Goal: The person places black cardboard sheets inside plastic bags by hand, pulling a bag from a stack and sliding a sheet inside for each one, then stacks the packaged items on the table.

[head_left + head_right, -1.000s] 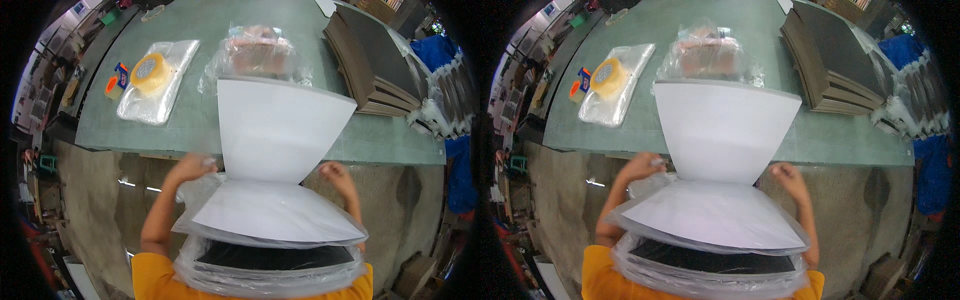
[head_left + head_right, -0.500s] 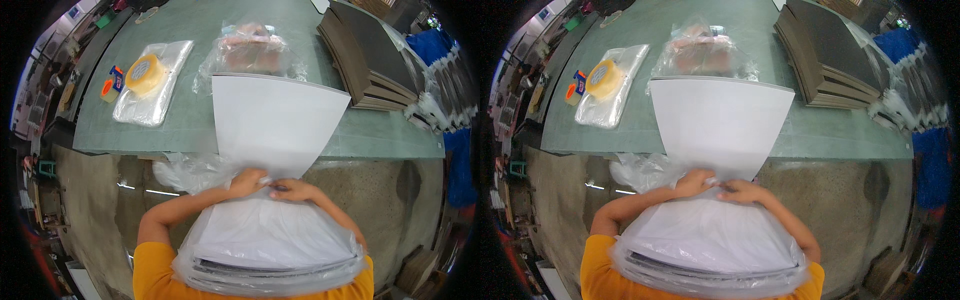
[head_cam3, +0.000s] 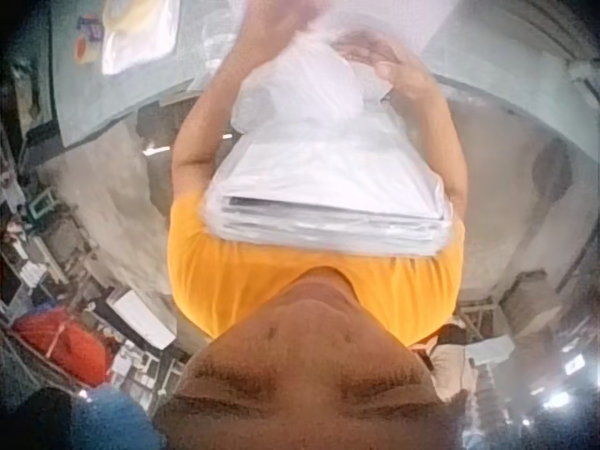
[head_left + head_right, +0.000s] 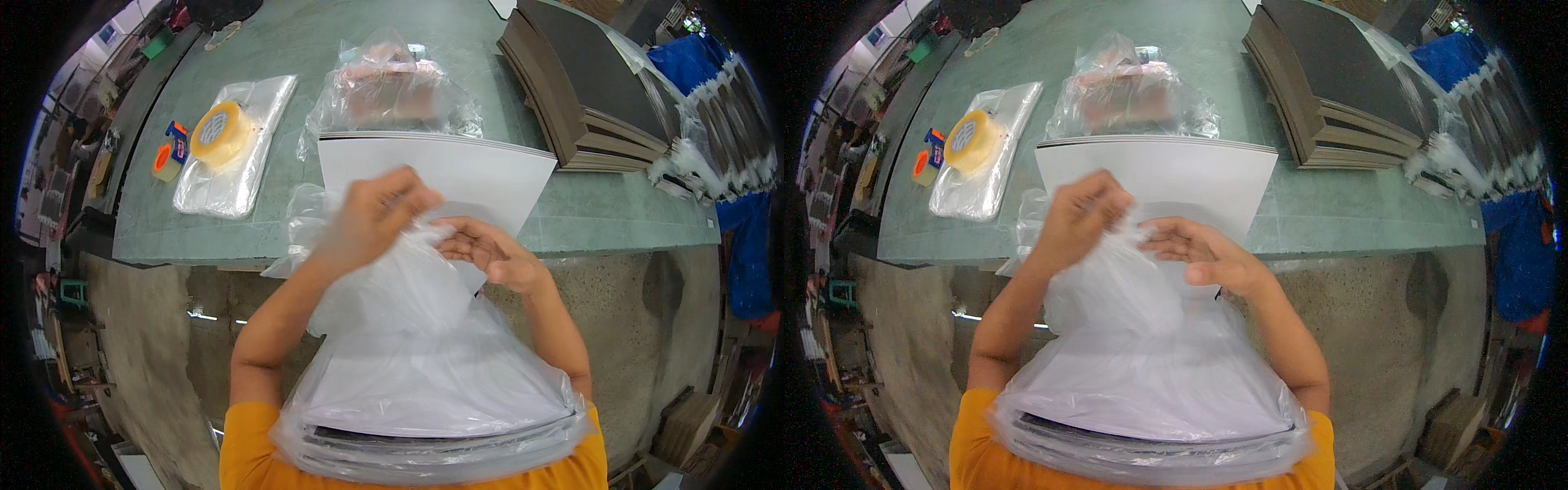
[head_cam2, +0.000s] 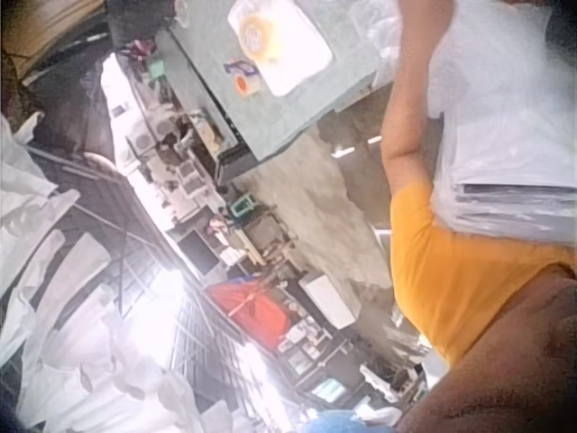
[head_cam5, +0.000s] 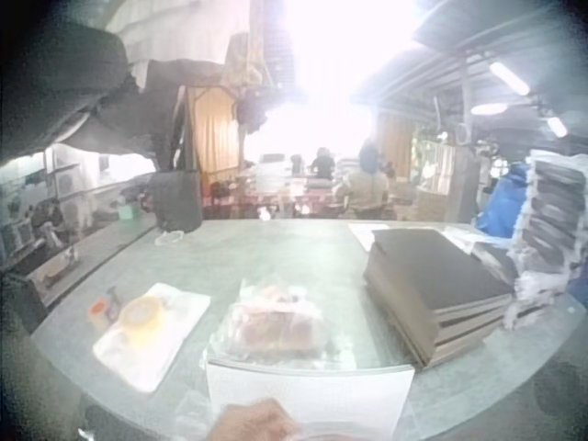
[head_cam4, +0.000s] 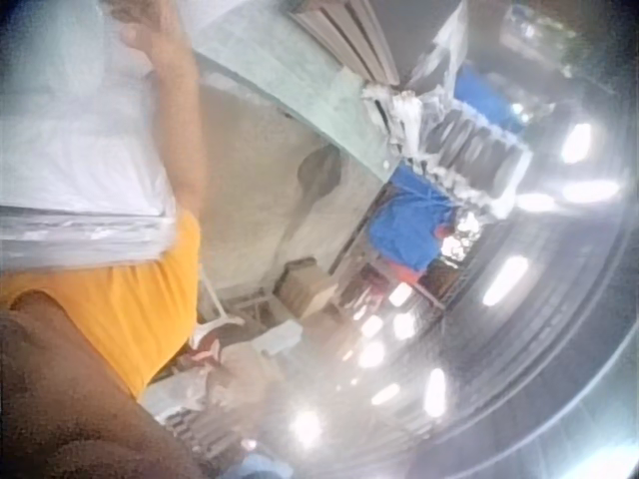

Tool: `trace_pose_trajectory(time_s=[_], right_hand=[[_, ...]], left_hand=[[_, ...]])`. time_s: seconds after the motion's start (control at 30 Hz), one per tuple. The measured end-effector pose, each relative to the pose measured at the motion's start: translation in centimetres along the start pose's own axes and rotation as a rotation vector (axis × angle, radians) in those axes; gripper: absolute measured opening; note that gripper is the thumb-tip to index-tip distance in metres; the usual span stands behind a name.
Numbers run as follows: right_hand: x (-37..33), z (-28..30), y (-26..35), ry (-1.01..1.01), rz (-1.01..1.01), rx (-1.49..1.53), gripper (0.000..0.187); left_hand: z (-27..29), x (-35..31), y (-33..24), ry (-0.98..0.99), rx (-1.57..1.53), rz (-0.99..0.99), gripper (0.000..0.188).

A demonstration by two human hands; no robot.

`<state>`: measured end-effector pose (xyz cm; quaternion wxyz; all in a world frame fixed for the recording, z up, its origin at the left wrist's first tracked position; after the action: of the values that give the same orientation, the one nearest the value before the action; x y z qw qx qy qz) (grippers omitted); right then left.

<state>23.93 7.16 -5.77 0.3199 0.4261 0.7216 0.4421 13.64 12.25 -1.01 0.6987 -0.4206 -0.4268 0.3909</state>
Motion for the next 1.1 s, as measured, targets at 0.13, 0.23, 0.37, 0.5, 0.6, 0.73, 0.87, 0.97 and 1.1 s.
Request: trace_pose_trajectory(time_s=[0.13, 0.23, 0.37, 0.5, 0.6, 0.73, 0.87, 0.97, 1.1], right_hand=[[-1.1, 0.2, -2.2, 0.19, -0.272, -0.214, 0.026], [-2.3, 3.6, -3.1, 0.083, -0.253, -0.235, 0.018], [-3.6, 4.4, -3.0, -0.103, -0.232, -0.228, 0.014], [-3.2, 1.0, -2.8, 0.05, -0.146, -0.35, 0.014], [-3.5, 1.2, -1.8, 0.005, -0.128, -0.268, 0.017], [-10.9, 16.4, -1.6, -0.949, 0.144, 0.396, 0.026], [-13.2, 18.2, 0.4, -0.929, 0.215, 0.529, 0.025], [-12.8, 16.5, 0.7, -1.03, 0.253, 0.453, 0.023], [-12.9, 16.3, 6.1, -1.129, 0.483, -0.218, 0.028]], left_hand=[[-1.6, 0.1, -2.5, 0.001, -0.013, -0.181, 0.013], [3.7, 0.4, -2.5, -0.364, 0.059, -0.075, 0.015], [4.8, -0.8, -1.5, -0.299, 0.122, 0.023, 0.019], [-4.9, -1.3, 0.4, 0.329, -0.119, 0.077, 0.03], [-10.0, -7.0, 5.4, 0.884, -0.185, 0.682, 0.048], [-8.3, -11.6, 9.9, 1.128, -0.153, 0.303, 0.058], [-6.7, -12.4, 13.8, 0.888, 0.143, 0.404, 0.049], [-8.5, -8.4, 10.6, 0.628, 0.017, 0.335, 0.046], [-12.5, -9.6, 10.1, 0.728, 0.303, -0.055, 0.047]])
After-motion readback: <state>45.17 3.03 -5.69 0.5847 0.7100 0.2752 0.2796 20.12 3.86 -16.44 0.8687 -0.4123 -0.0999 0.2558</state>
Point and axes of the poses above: each hand's wrist, its own x-axis towards the middle knuckle, its own z-axis out of the back of the hand, y = z × x, the point moved 9 cm from there along x, towards the middle knuckle, and after that the axes turned 9 degrees about -y, right-handed, at the moved point
